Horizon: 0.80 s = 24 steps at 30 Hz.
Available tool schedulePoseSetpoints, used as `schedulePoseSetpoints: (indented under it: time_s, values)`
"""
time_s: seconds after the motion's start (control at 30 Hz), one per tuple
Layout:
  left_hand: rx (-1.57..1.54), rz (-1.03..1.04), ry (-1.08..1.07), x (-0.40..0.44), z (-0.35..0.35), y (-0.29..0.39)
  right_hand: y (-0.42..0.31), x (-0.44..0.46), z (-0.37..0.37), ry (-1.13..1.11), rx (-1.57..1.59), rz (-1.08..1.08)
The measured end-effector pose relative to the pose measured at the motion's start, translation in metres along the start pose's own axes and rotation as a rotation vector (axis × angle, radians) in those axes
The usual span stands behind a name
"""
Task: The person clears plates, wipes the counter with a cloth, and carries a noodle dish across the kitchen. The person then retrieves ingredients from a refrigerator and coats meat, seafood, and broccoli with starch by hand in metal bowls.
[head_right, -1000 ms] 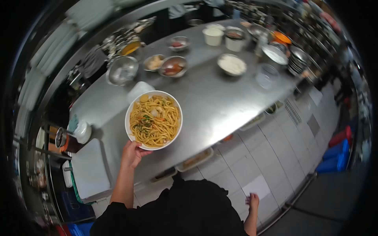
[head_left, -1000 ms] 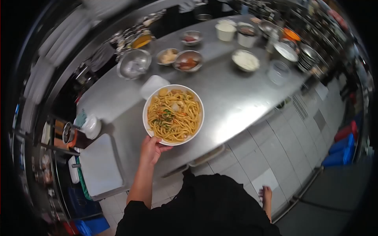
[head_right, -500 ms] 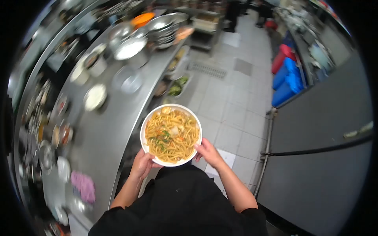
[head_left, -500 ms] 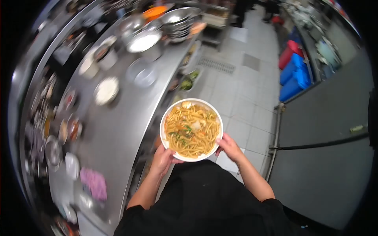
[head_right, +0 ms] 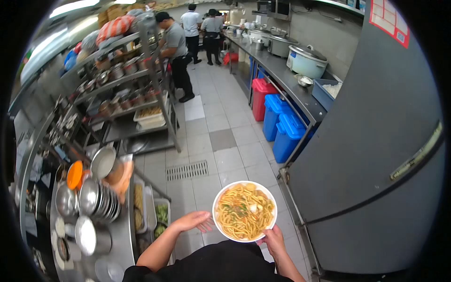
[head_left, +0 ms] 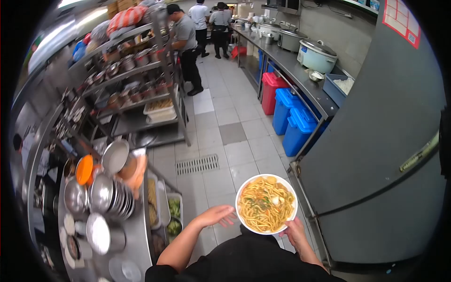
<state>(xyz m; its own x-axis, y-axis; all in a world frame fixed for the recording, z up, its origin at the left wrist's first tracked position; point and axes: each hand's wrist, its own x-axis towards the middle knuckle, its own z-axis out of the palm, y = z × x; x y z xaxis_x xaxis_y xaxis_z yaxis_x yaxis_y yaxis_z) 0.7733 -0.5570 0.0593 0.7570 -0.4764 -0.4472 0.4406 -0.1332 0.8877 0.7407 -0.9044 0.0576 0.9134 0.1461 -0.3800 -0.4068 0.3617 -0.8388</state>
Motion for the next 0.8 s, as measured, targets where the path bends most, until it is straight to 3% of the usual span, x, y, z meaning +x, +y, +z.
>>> schedulePoseSetpoints:
  time_s: [0.03, 0.1, 0.17, 0.23, 0.3, 0.43, 0.47, 0.53, 0.57, 0.7, 0.77, 0.8]
  values:
    - [0.030, -0.015, 0.009, 0.049, -0.012, -0.001, -0.010, 0.029, -0.028, 0.079, 0.023, -0.010]
    - [0.209, -0.092, 0.311, 0.137, -0.089, -0.039, -0.023, 0.099, -0.038, 0.117, 0.035, -0.034]
    - [0.874, -0.173, 0.541, 0.191, -0.161, -0.085, -0.042, 0.178, -0.039, 0.096, 0.042, -0.081]
    - [0.887, -0.295, 0.571, 0.223, -0.213, -0.131, -0.068, 0.250, -0.036, 0.093, 0.050, -0.084]
    - [0.334, -0.449, 0.507, 0.231, -0.231, -0.138, -0.102, 0.317, -0.032, 0.078, 0.076, -0.059]
    - [0.517, -0.431, 0.389, 0.229, -0.293, -0.146, -0.174, 0.457, 0.001, 0.017, 0.073, -0.040]
    - [0.492, -0.555, 0.358, 0.232, -0.308, -0.144, -0.184, 0.495, 0.008, 0.036, 0.064, -0.061]
    - [-0.052, -1.042, 0.501, 0.270, -0.326, -0.161, -0.208, 0.569, 0.017, 0.028, 0.074, -0.076]
    - [0.282, -0.924, 0.366, 0.264, -0.345, -0.161, -0.222, 0.607, 0.027, 0.012, 0.087, -0.093]
    - [0.586, -0.670, 0.244, 0.386, -0.468, -0.094, -0.272, 0.760, 0.059, 0.017, 0.132, -0.162]
    - [0.880, -0.304, 0.185, 0.461, -0.536, -0.029, -0.311, 0.825, 0.069, 0.045, 0.164, -0.167]
    - [1.000, -0.133, 0.206, 0.505, -0.566, 0.034, -0.328, 0.859, 0.072, 0.081, 0.164, -0.169]
